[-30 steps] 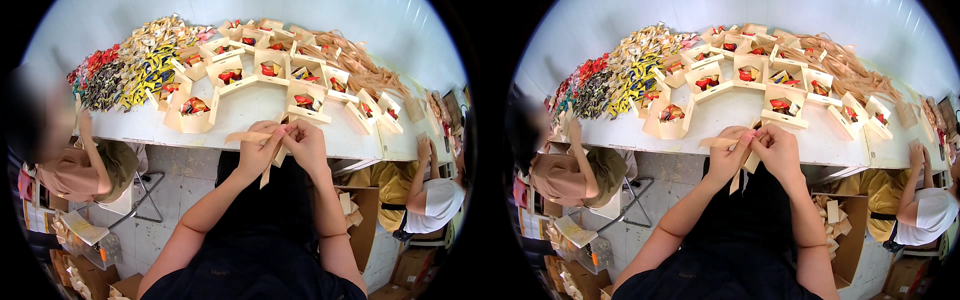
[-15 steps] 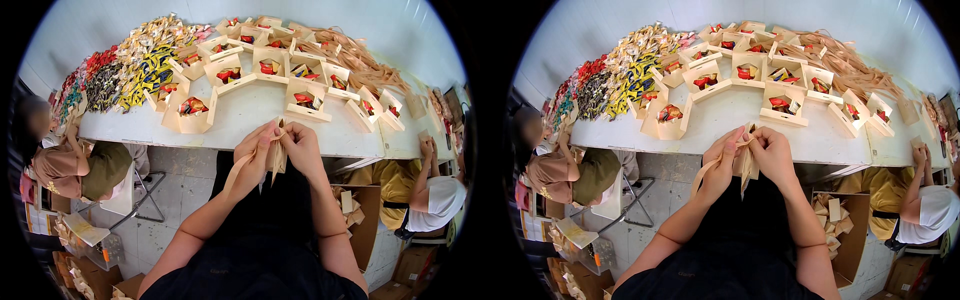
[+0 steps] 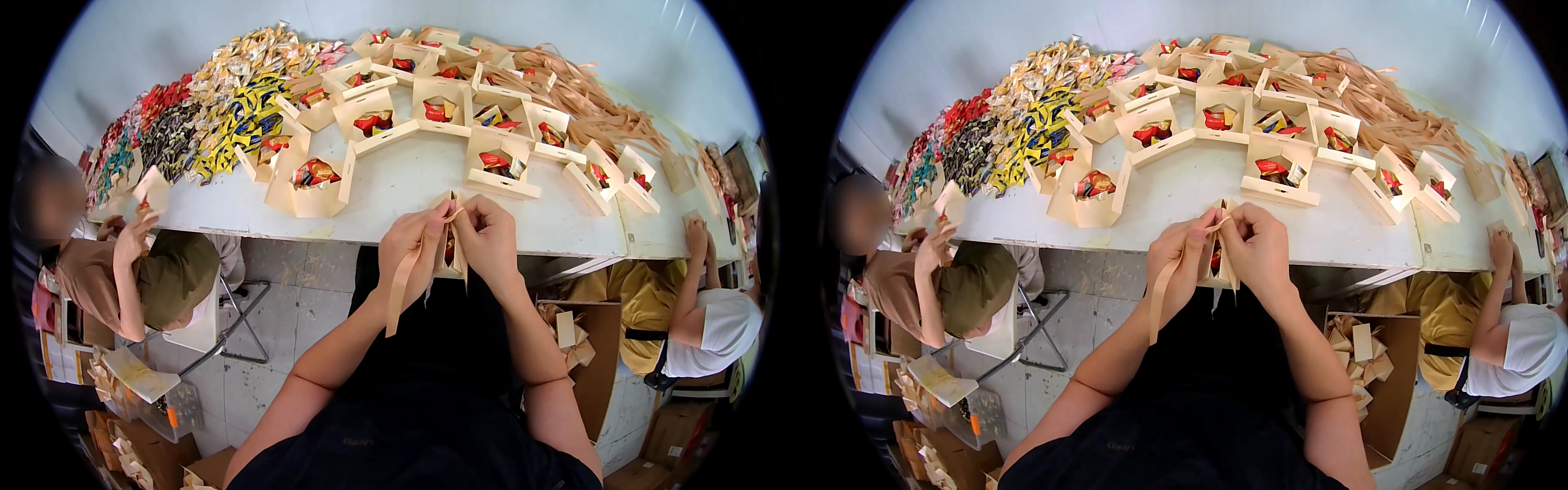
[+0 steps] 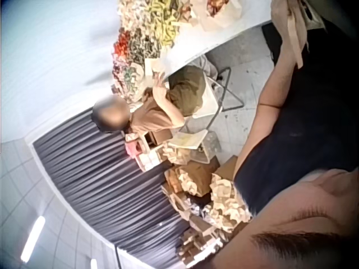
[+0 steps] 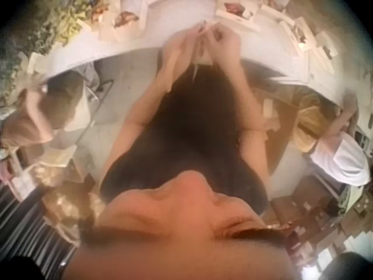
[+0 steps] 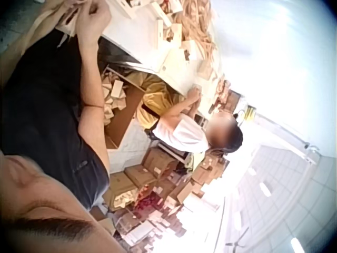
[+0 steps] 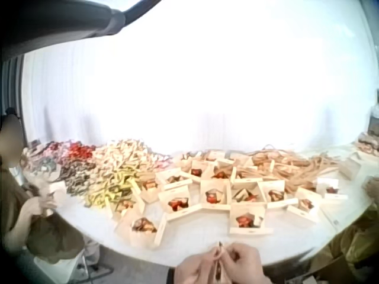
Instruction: The person assembles small wooden gift boxes by folding the sides and securing them with a ribbon. They place a wrapped item into each box, tie the ribbon, and then move the finished box aside. The process is repeated for multiple boxes on a table.
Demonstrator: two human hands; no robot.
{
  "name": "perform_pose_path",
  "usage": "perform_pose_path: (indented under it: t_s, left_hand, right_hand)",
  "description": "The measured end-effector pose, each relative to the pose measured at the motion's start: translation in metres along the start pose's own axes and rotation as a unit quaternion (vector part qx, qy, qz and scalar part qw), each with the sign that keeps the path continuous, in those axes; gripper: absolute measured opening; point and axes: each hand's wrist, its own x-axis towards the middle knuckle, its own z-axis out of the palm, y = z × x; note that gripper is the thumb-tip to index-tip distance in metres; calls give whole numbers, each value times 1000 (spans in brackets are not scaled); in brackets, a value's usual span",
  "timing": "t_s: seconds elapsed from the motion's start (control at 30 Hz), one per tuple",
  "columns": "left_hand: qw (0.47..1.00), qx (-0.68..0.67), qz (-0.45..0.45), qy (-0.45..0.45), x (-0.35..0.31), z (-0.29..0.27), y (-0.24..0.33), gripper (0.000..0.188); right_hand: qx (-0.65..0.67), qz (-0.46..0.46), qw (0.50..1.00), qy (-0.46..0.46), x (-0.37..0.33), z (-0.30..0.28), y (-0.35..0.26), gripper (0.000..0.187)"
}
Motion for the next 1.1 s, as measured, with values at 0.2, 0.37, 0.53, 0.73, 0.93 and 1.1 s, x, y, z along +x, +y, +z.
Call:
perform_pose_path:
  t_s: [0.2, 0.37, 0.53, 0.73, 0.93, 1.1]
  left_hand:
    - [998, -41, -23, 43, -6, 4, -7, 37]
    - [998, 10, 57, 16, -4, 1, -16, 32]
    - [999, -35, -17, 0, -7, 0, -10, 38]
    - [996, -79, -36, -12, -3, -6, -17, 38]
    - [994, 77, 65, -50, -3, 2, -16, 42]
    - [997, 29, 74, -11, -12, 8, -24, 38]
  right_hand:
    - [140, 67, 986, -66, -1, -2, 0, 23]
    - [205, 135, 963, -113, -5, -10, -6, 17]
    - [227, 155, 951, -141, -8, -15, 1, 20]
    - [357, 206, 882, -228, -3, -37, -16, 19]
    - [457, 176, 860, -146, -6, -23, 0, 17]
    - [503, 133, 852, -59, -12, -13, -14, 13]
